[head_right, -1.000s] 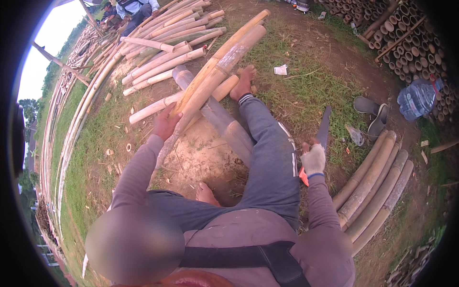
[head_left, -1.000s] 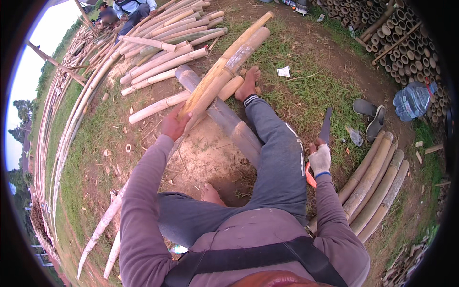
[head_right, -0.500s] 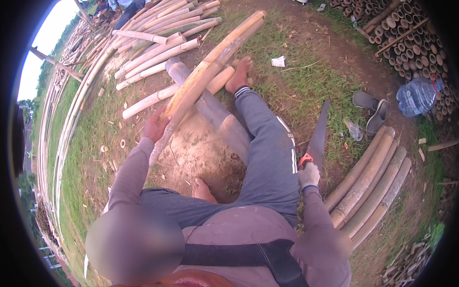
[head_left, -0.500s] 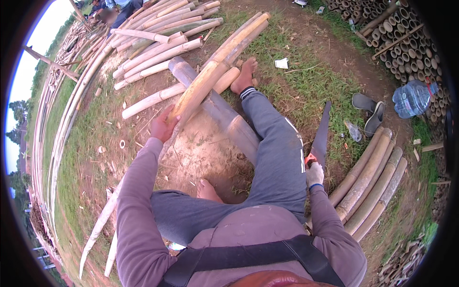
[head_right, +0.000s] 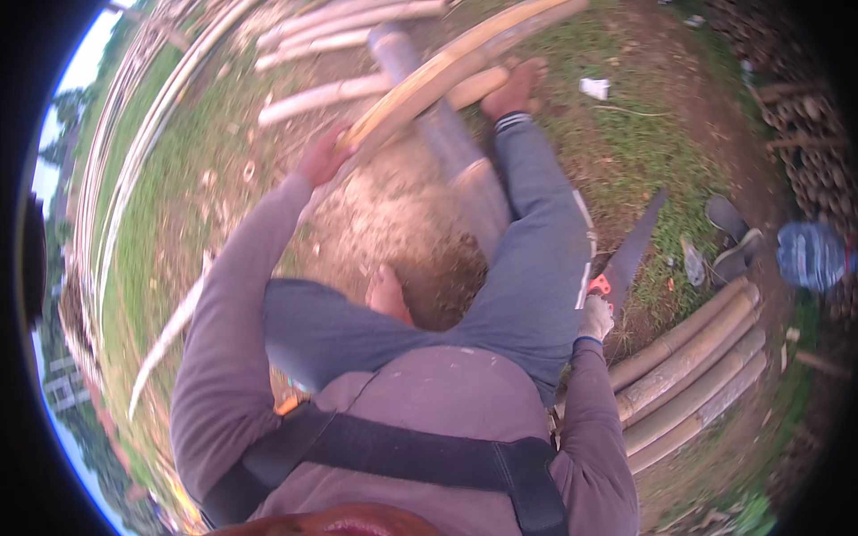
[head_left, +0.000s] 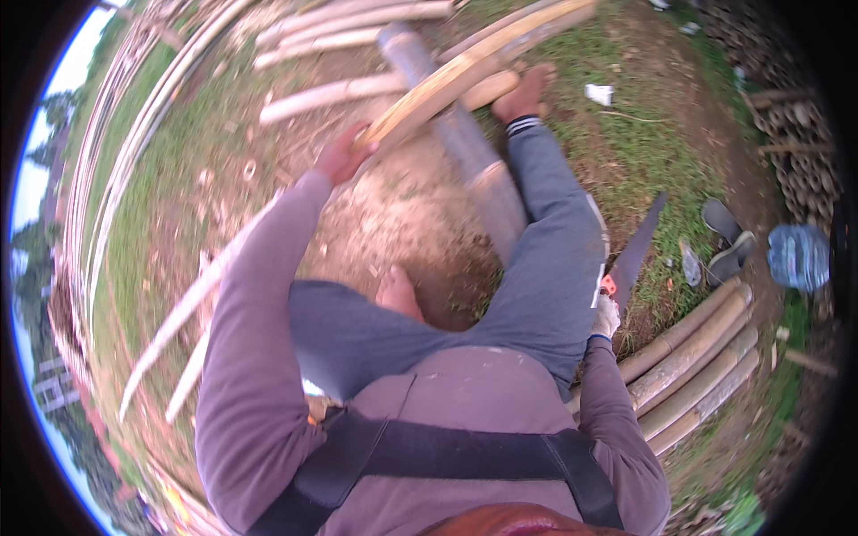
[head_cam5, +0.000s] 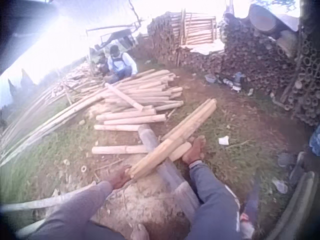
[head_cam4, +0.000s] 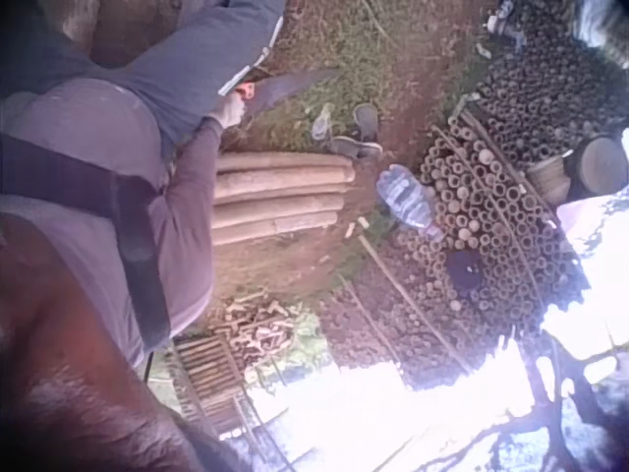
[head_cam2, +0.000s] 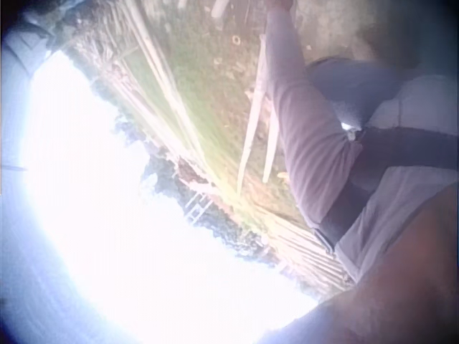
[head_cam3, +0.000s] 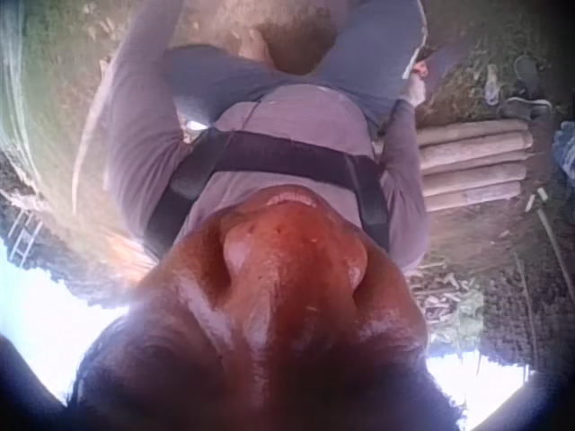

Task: The person uses a hand saw to cut long bamboo poles into shorter segments. They position each pole on a support, saw through it, and then move the cut pieces aside.

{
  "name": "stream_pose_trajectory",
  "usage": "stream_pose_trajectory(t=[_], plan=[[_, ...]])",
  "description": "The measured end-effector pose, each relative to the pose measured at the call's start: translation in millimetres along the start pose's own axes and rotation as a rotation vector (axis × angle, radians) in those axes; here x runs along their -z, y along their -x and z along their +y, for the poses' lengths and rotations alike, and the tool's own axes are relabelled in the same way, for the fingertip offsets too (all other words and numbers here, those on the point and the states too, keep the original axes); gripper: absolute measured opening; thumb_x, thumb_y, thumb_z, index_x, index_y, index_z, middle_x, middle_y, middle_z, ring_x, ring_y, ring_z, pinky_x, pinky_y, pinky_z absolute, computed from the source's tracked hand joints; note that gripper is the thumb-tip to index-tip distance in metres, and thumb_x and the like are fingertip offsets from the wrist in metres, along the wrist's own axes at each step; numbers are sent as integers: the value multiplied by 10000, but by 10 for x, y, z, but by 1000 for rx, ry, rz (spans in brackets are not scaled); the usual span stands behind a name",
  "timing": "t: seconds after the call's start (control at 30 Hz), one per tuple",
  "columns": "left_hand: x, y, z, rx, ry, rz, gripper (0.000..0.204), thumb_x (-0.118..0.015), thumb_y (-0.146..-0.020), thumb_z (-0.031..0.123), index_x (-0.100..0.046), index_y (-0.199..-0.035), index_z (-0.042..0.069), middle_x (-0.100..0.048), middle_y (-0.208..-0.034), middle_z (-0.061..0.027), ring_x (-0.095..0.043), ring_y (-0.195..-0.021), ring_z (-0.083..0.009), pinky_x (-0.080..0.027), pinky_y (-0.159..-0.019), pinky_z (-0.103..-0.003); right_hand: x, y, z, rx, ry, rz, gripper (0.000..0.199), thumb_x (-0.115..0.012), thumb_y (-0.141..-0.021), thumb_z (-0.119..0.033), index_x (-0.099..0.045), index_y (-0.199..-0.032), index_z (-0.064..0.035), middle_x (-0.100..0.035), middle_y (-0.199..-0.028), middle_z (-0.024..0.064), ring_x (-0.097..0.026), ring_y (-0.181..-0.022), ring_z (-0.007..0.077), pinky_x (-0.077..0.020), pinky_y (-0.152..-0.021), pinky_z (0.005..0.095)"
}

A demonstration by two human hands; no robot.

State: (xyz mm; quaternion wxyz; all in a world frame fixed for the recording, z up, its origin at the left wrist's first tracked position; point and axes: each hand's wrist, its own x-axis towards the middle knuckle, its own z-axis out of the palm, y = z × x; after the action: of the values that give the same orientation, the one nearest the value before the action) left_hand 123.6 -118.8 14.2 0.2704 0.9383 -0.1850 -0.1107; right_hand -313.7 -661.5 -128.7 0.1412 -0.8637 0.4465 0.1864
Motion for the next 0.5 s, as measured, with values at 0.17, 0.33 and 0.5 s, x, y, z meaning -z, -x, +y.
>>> stream_pose_trajectory(t=[0.17,0.33,0.5], plan=[[-115,-541,377,2,-141,-64,661,-652,-1037,581,-590,-1522,137,-617,-1488,-262,-595,-1386,-429,-465,-1163,-507,-1105,-445,1477,80,-2,85,254,-548,-1029,-210,-725,-1194,-132,-770,-1216,173,-750,-1104,335,-591,-864,508],[-21,-352,453,121,-565,-55,624,-643,-1029,585,-630,-1497,173,-704,-1329,-244,-672,-1280,-380,-518,-1093,-522,-574,-410,895,156,-543,147,152,-666,-1003,-199,-659,-1012,-47,-714,-838,120,-714,-721,281,-561,-618,406],[-122,-706,202,101,-537,-138,512,-751,-928,499,-752,-1289,137,-751,-1223,-206,-702,-1186,-390,-543,-1057,-509,1605,612,22,318,-1432,28,351,-527,-1010,-140,-641,-1286,44,-679,-1033,73,-657,-919,186,-566,-844,351]])
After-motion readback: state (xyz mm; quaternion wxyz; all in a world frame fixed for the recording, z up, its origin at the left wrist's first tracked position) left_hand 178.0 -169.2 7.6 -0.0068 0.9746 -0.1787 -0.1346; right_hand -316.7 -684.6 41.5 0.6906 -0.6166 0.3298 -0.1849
